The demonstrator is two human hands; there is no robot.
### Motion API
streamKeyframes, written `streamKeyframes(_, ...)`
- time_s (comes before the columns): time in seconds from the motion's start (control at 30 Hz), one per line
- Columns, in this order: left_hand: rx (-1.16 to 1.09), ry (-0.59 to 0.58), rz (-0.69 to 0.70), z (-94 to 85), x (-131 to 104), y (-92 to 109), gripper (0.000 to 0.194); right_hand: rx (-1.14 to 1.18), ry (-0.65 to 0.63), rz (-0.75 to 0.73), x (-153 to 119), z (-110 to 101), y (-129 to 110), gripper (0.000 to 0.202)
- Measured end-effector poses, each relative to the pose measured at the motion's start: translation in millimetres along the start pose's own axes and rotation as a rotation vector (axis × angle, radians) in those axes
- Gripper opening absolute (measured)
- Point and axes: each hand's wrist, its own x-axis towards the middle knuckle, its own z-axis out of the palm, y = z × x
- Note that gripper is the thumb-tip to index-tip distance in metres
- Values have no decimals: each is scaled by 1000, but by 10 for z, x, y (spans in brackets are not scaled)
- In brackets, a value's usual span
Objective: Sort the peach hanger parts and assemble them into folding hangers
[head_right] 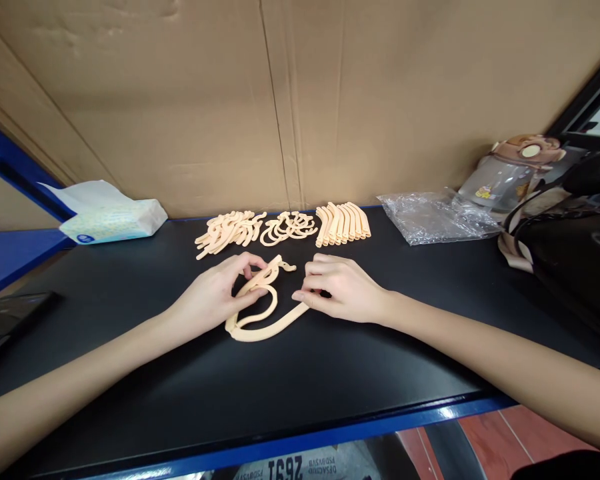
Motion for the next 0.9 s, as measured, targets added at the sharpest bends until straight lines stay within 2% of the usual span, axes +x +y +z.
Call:
streamKeyframes(0.1,58,32,22,-57,50,-116,15,13,10,49,-4,10,45,30)
streamKeyframes(0.27,102,52,39,-112,105,-252,9,-24,-82,19,15,35,113,35)
streamKeyframes(0.47,238,83,32,-108,91,-266,17,-84,26,-24,10,-43,54,28)
streamKeyframes(0.67,125,54,-2,-101,102,-280,19,-223,-57,-116,-13,8,57,39)
streamKeyframes(0.8,3,41,7,-73,122,-317,18,-209,-62,-136,4,-4,61,25)
streamKeyframes(0.9,-28,25,42,-52,123,-345,18,-184,-76,-141,4,-44,36,25)
